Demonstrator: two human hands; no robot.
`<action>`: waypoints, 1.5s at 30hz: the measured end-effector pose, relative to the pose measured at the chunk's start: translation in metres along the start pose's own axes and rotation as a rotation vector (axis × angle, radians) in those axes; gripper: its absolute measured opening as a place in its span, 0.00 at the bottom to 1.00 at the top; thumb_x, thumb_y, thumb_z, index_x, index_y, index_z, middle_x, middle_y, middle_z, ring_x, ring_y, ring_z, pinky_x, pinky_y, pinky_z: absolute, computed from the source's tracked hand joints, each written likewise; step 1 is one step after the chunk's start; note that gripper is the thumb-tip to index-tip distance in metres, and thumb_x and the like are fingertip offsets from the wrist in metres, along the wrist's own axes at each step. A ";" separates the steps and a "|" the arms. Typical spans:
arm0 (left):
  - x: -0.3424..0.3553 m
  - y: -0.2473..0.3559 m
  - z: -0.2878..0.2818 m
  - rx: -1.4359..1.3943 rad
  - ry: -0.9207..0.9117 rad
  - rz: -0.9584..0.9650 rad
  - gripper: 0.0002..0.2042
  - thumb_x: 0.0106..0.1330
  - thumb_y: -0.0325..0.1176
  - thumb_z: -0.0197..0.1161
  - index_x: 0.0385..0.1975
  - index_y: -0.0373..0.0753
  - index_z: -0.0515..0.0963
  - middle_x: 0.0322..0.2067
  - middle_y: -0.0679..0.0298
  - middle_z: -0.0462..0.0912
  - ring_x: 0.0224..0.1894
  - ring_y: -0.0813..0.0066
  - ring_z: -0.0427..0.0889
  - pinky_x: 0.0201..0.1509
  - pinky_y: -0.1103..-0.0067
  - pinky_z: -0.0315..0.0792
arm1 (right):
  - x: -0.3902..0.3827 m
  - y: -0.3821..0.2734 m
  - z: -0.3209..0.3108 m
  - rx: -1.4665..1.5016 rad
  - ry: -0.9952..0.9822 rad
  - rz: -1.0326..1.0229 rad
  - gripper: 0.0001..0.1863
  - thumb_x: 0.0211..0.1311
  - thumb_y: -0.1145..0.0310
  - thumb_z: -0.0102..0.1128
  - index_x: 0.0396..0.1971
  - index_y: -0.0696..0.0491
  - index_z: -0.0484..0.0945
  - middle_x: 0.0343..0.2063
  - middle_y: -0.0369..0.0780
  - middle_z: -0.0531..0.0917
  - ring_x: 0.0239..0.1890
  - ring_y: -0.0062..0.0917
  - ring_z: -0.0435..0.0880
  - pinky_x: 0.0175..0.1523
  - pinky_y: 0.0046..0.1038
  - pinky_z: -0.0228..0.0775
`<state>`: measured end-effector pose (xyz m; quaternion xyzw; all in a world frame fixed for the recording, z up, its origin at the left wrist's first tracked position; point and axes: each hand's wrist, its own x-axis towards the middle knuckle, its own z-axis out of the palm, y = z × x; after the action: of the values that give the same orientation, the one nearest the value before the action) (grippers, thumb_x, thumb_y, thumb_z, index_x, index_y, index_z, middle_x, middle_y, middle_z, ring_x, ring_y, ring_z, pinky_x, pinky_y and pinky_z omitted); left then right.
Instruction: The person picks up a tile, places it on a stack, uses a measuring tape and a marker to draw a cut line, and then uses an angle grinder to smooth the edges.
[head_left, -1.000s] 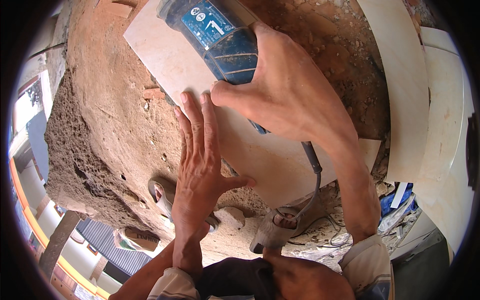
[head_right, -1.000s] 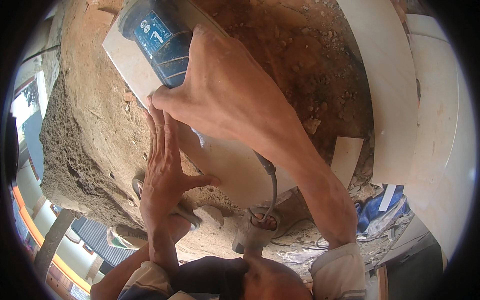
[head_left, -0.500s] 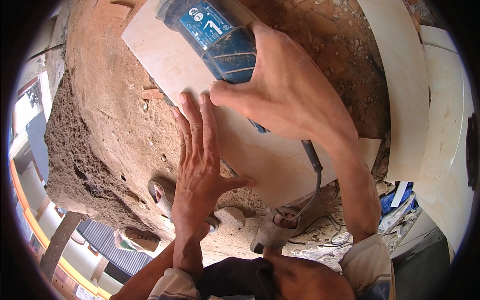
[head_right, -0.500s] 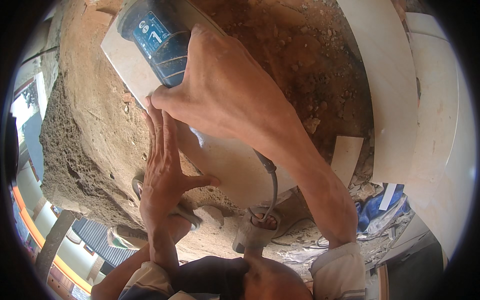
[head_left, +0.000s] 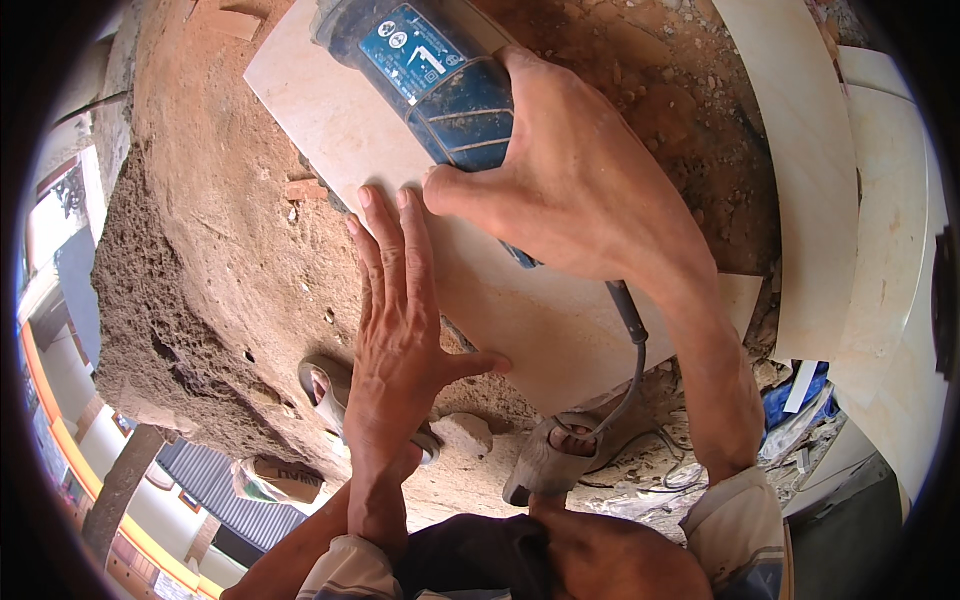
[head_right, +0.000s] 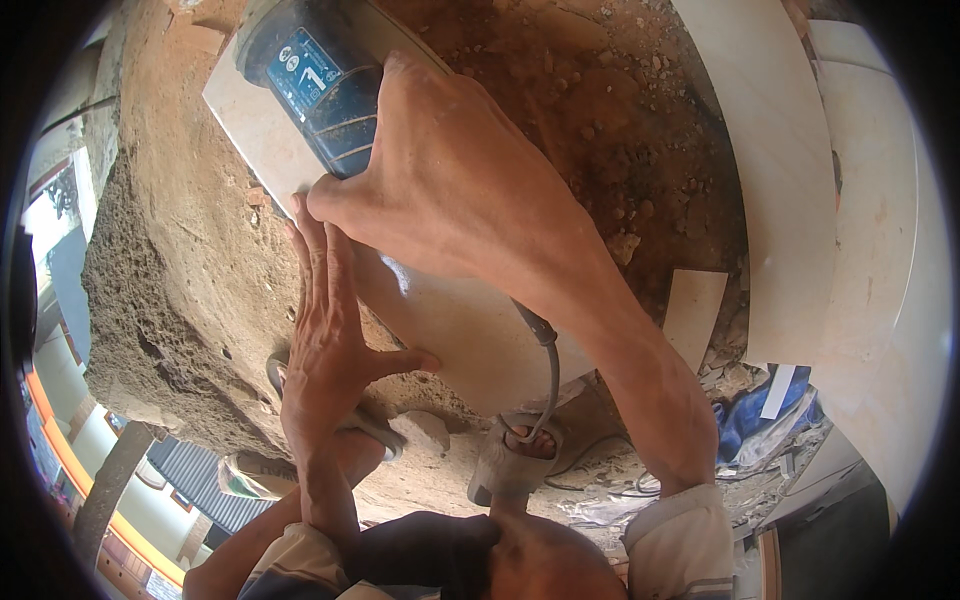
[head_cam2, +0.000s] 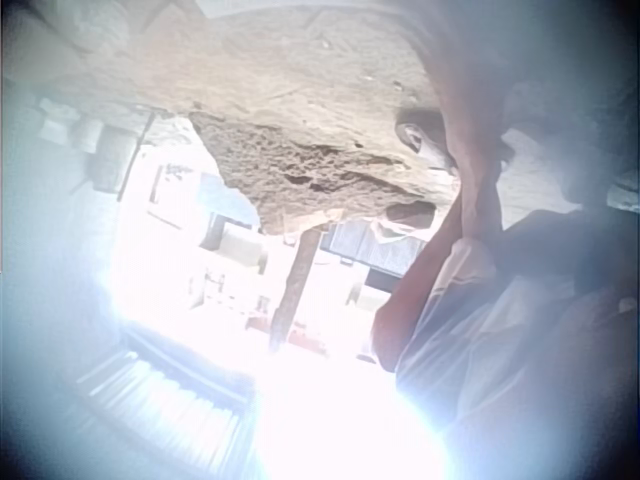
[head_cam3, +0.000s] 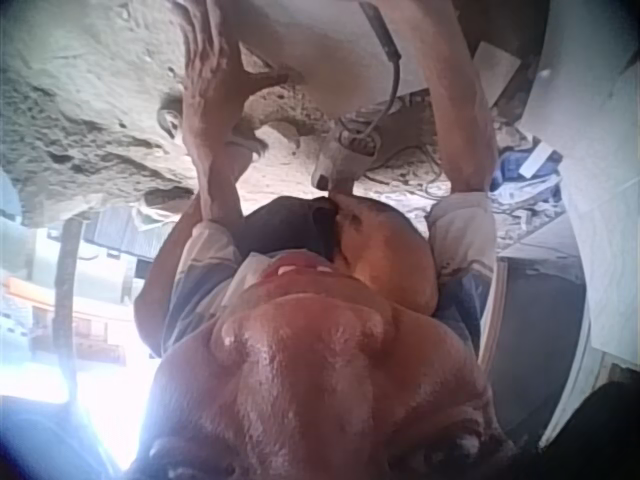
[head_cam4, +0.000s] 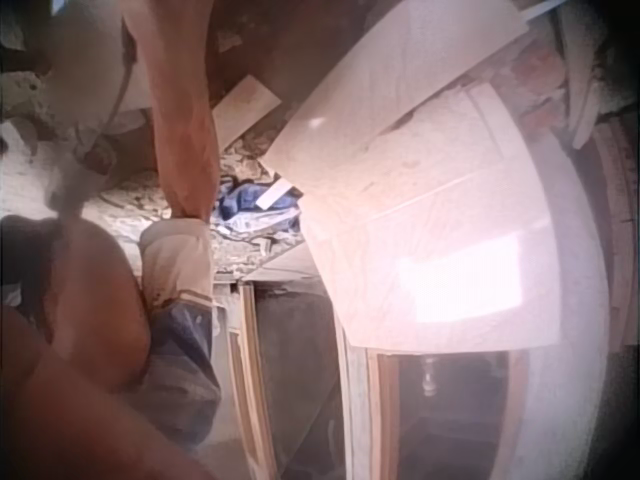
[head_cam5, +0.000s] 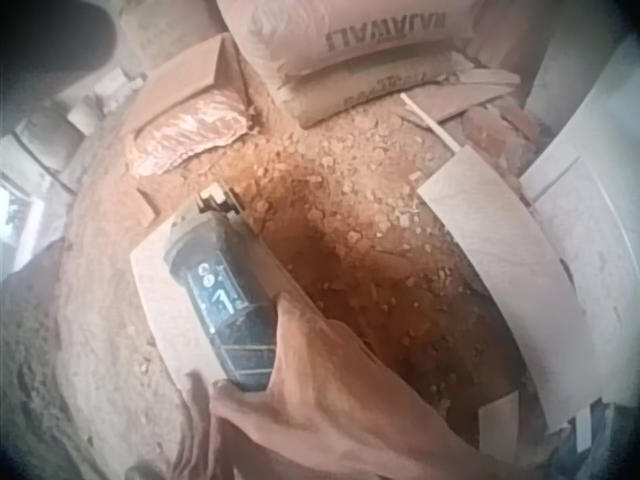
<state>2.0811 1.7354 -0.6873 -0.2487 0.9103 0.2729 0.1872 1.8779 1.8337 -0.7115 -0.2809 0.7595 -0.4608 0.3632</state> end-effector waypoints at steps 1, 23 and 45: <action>-0.001 0.000 -0.001 0.009 0.002 -0.004 0.84 0.23 0.37 0.94 0.87 0.41 0.40 0.85 0.37 0.33 0.86 0.34 0.32 0.90 0.54 0.43 | 0.001 -0.001 -0.001 0.001 -0.016 0.006 0.27 0.54 0.57 0.79 0.23 0.70 0.81 0.19 0.58 0.84 0.24 0.42 0.92 0.32 0.41 0.83; 0.003 0.001 -0.002 0.014 0.008 0.071 0.83 0.23 0.38 0.94 0.86 0.35 0.40 0.84 0.34 0.34 0.87 0.42 0.31 0.91 0.54 0.33 | -0.005 0.006 0.001 -0.051 0.024 -0.033 0.30 0.56 0.55 0.79 0.33 0.72 0.80 0.24 0.59 0.86 0.29 0.44 0.94 0.36 0.40 0.85; 0.004 0.001 0.000 0.027 0.023 0.093 0.84 0.23 0.40 0.94 0.85 0.32 0.40 0.84 0.32 0.37 0.87 0.41 0.33 0.90 0.52 0.33 | -0.010 0.004 -0.002 -0.017 0.001 0.020 0.26 0.57 0.59 0.76 0.32 0.71 0.79 0.25 0.60 0.85 0.31 0.45 0.94 0.37 0.42 0.84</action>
<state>2.0770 1.7349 -0.6886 -0.2066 0.9265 0.2662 0.1673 1.8818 1.8436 -0.7121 -0.2762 0.7663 -0.4508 0.3651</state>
